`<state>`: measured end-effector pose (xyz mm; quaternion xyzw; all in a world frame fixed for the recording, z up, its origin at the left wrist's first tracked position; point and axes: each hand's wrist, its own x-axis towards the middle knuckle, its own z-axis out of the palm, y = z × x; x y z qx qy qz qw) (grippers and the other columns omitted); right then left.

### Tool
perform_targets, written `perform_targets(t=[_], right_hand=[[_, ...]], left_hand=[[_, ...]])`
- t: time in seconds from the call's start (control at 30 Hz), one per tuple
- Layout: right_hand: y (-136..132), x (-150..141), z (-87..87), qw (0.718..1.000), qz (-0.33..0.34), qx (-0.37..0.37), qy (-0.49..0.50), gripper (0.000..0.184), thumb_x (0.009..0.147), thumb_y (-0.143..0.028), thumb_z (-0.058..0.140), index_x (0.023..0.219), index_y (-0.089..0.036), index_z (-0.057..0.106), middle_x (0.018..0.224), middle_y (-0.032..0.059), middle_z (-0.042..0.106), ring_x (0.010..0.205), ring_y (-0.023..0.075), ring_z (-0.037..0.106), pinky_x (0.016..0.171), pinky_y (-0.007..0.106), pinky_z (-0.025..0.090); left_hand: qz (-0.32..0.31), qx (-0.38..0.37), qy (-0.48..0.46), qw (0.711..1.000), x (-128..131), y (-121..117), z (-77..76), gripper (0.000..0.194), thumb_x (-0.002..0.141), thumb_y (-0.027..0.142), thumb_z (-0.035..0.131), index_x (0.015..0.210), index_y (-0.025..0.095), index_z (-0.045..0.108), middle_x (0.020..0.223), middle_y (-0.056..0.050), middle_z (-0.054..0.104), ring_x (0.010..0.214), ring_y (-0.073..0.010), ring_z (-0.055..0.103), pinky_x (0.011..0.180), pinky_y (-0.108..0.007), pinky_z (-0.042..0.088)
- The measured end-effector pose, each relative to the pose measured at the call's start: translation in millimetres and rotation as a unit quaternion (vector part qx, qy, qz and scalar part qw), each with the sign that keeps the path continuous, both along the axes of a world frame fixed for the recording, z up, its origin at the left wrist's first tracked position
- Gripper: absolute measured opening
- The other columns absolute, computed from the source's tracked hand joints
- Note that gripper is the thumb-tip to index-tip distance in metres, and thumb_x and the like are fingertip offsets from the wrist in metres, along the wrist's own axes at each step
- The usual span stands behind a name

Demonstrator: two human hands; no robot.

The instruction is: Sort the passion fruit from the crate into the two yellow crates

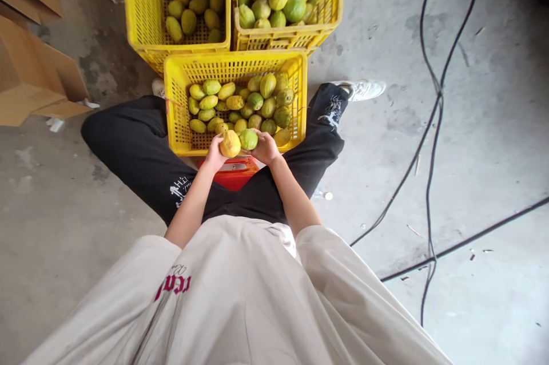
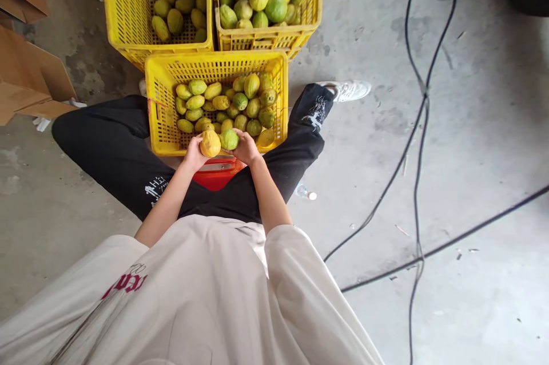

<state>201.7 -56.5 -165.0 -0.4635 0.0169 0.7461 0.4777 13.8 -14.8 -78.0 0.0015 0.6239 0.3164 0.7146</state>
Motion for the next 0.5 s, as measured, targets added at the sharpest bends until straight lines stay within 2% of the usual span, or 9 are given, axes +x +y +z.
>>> perform_targets(t=[0.1, 0.2, 0.27, 0.4, 0.5], right_hand=[[-0.8, -0.1, -4.6, 0.999, 0.017, 0.022, -0.018, 0.043, 0.093, -0.056, 0.094, 0.118, -0.036, 0.066, 0.129, 0.0045, 0.093, 0.144, 0.0396, 0.087, 0.114, 0.063, 0.082], [-1.2, -0.9, -11.9, 0.998, 0.031, 0.041, -0.033, 0.056, 0.092, -0.066, 0.1, 0.121, -0.038, 0.062, 0.131, 0.0031, 0.092, 0.146, 0.0376, 0.088, 0.113, 0.059, 0.083], [-2.0, -1.2, -17.1, 0.998, 0.027, 0.04, -0.045, 0.059, 0.094, -0.071, 0.101, 0.121, -0.038, 0.06, 0.131, 0.0031, 0.092, 0.144, 0.0367, 0.088, 0.111, 0.056, 0.084], [-5.7, -0.9, -24.9, 0.998, 0.008, 0.045, -0.053, 0.06, 0.093, -0.067, 0.108, 0.113, -0.037, 0.06, 0.122, 0.0002, 0.087, 0.132, 0.0335, 0.09, 0.105, 0.051, 0.084], [-7.5, -1.6, -27.8, 0.998, 0.0, 0.05, -0.047, 0.067, 0.086, -0.063, 0.117, 0.105, -0.035, 0.059, 0.11, -0.0029, 0.083, 0.117, 0.0308, 0.09, 0.098, 0.047, 0.083]], left_hand=[[-0.006, 0.008, -0.005, 1.0, -2.8, -2.1, -5.3, 0.023, 0.113, 0.03, 0.074, 0.135, 0.026, 0.08, 0.127, -0.007, 0.09, 0.136, -0.0273, 0.088, 0.105, -0.033, 0.074], [-0.017, 0.015, -0.005, 1.0, -5.9, -4.3, -12.0, 0.045, 0.099, 0.048, 0.099, 0.133, 0.028, 0.077, 0.13, -0.009, 0.088, 0.131, -0.0297, 0.088, 0.108, -0.037, 0.073], [-0.012, 0.015, 0.003, 1.0, -7.0, -5.0, -15.1, 0.051, 0.095, 0.049, 0.105, 0.132, 0.029, 0.076, 0.132, -0.009, 0.088, 0.133, -0.0306, 0.088, 0.109, -0.037, 0.073], [0.004, 0.006, -0.001, 1.0, -6.3, -5.0, -16.1, 0.028, 0.107, 0.042, 0.092, 0.126, 0.027, 0.079, 0.13, -0.011, 0.089, 0.139, -0.0313, 0.088, 0.108, -0.035, 0.074], [0.009, 0.007, -0.001, 1.0, -4.6, -4.8, -13.9, 0.013, 0.116, 0.039, 0.077, 0.119, 0.026, 0.079, 0.118, -0.009, 0.088, 0.132, -0.0293, 0.089, 0.1, -0.032, 0.074]])
